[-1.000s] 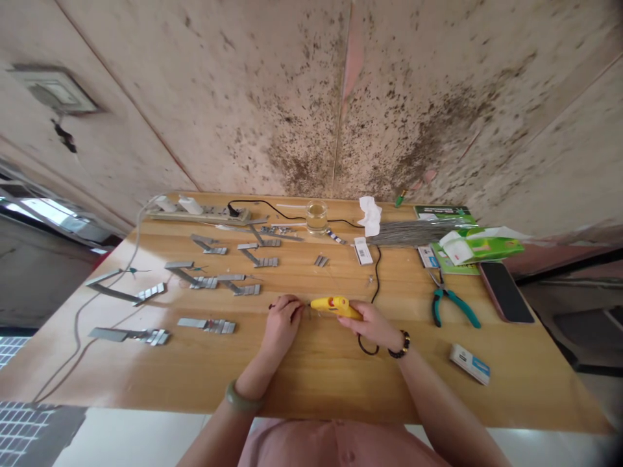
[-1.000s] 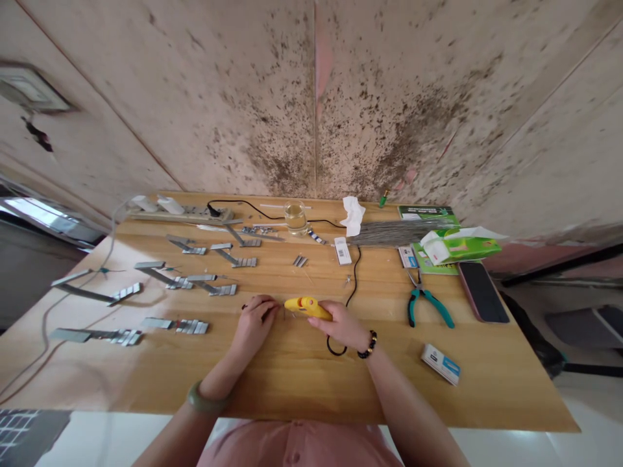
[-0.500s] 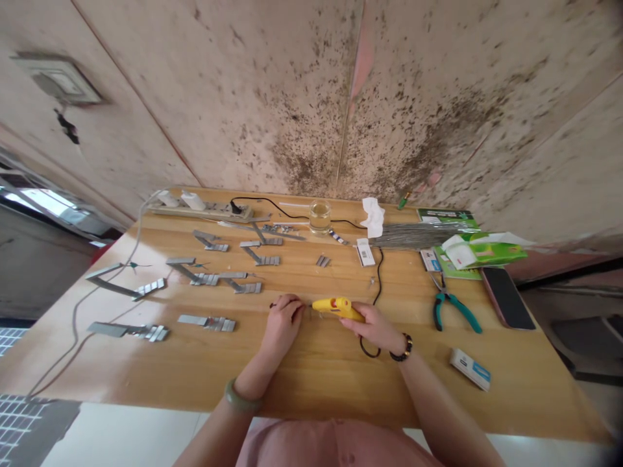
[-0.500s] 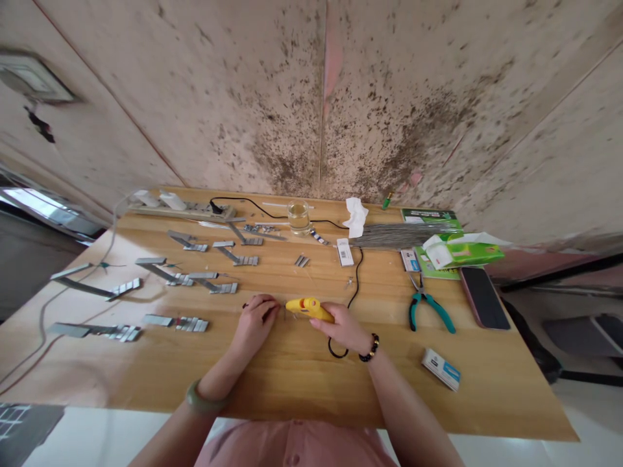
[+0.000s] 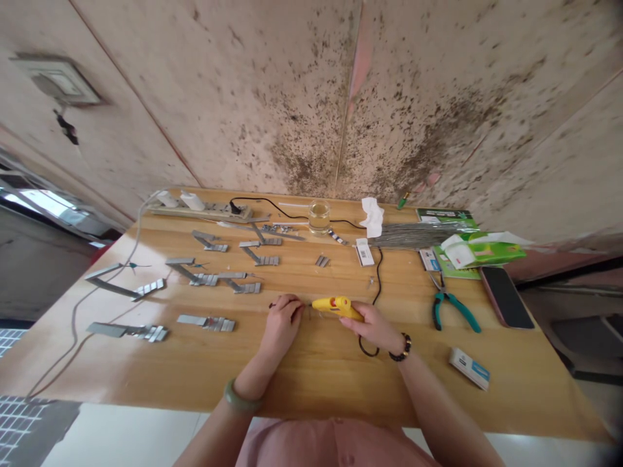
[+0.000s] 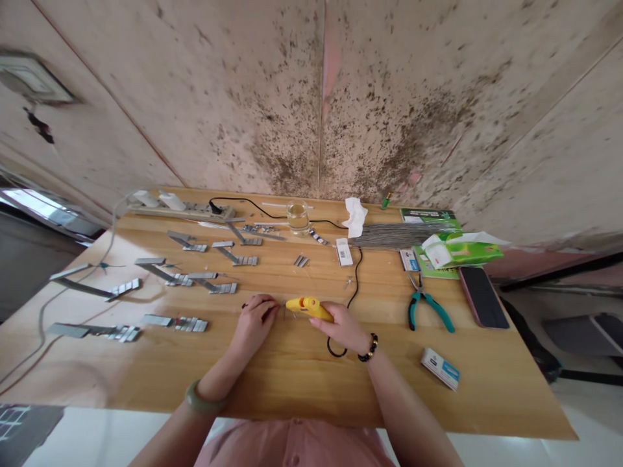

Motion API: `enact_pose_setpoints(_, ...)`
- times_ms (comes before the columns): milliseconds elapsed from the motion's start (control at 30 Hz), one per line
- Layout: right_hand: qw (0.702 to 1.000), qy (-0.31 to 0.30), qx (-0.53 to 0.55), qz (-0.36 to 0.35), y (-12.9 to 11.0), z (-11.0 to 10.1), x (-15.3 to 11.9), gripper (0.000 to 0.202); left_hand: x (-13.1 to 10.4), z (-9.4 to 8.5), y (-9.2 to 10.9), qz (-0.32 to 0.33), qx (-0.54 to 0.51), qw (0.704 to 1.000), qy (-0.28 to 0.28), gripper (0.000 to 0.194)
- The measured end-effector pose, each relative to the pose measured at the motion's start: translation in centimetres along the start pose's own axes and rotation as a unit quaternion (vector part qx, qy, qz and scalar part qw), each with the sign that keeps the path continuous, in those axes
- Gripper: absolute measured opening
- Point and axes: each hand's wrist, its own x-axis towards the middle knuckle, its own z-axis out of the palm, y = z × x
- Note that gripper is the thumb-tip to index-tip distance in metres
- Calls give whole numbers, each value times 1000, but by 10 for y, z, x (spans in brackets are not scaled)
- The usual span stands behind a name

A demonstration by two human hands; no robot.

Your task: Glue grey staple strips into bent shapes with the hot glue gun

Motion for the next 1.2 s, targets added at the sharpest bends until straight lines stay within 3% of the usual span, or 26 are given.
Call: enact_pose_setpoints(1200, 1000, 11, 17, 3, -5, -3, 0, 30, 0, -2, 3, -2, -2, 1000, 1, 17)
